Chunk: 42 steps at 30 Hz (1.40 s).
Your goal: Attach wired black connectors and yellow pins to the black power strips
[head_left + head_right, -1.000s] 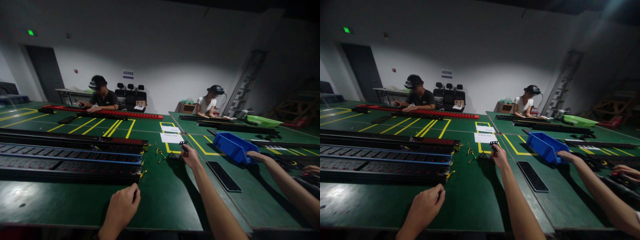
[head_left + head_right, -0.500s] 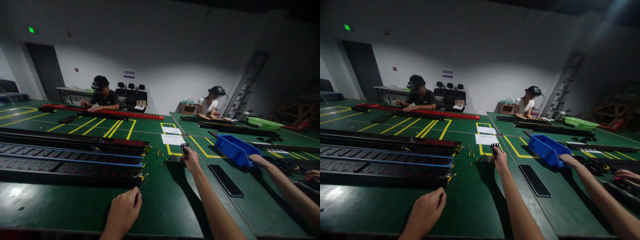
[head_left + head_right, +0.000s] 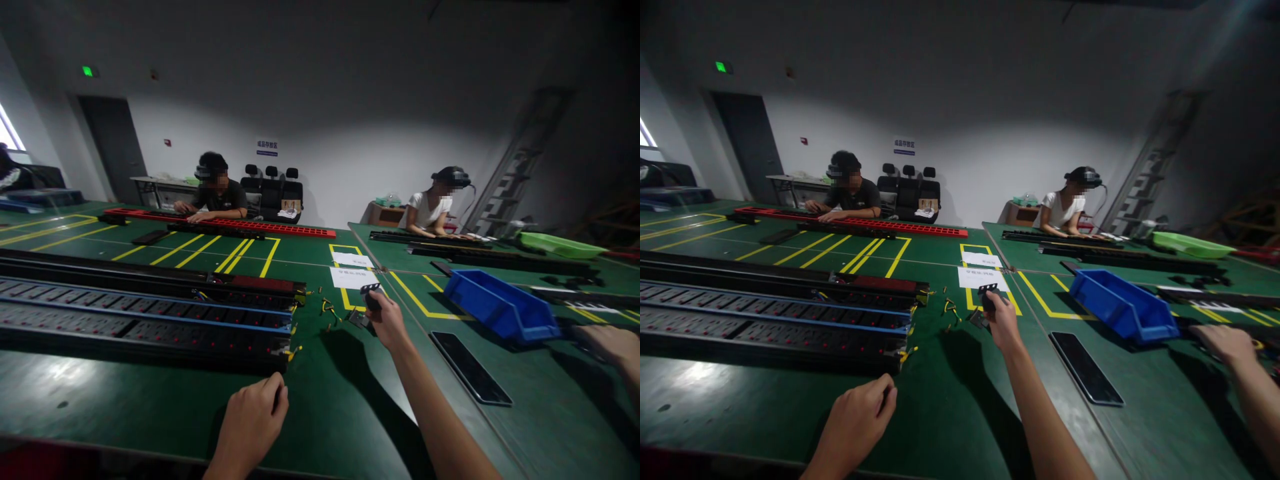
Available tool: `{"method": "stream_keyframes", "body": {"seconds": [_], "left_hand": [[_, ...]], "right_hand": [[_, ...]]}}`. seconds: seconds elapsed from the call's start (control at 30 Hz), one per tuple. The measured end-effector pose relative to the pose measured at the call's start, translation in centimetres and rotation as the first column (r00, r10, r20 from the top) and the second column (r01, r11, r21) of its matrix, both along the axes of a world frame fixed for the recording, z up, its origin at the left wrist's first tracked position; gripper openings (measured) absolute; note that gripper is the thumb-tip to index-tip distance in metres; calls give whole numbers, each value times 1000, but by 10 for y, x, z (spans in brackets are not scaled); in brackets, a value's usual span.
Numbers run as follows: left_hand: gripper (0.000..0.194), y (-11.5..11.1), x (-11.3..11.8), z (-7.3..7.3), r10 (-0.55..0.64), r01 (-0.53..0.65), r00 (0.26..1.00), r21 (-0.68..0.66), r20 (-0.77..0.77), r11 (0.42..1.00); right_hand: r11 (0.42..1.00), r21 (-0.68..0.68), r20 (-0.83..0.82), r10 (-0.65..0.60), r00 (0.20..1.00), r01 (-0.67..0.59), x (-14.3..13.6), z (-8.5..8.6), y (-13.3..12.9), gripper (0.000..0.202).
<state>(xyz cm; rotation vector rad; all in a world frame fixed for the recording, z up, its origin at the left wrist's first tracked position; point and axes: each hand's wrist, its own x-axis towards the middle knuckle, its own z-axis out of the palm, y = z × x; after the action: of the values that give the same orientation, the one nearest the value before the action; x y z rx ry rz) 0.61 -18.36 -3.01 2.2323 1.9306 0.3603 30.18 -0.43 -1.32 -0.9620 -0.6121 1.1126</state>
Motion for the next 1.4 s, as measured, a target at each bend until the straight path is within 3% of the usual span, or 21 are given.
{"method": "stream_keyframes", "body": {"seconds": [0.5, 0.83, 1.4], "left_hand": [[22, -2, 1, -2, -5, 5, 1000, 39, -9, 999], [21, -3, -1, -5, 0, 0, 1000, 27, 18, 1000], [22, -2, -2, -6, -20, 20, 1000, 38, 18, 999]], "right_hand": [[999, 19, 62, 43, 997, -45, -21, 14, -8, 27], [993, -85, 152, 92, 984, -79, -26, 0, -7, 25], [984, -161, 209, 110, 972, -76, -33, 14, -18, 15]]}}
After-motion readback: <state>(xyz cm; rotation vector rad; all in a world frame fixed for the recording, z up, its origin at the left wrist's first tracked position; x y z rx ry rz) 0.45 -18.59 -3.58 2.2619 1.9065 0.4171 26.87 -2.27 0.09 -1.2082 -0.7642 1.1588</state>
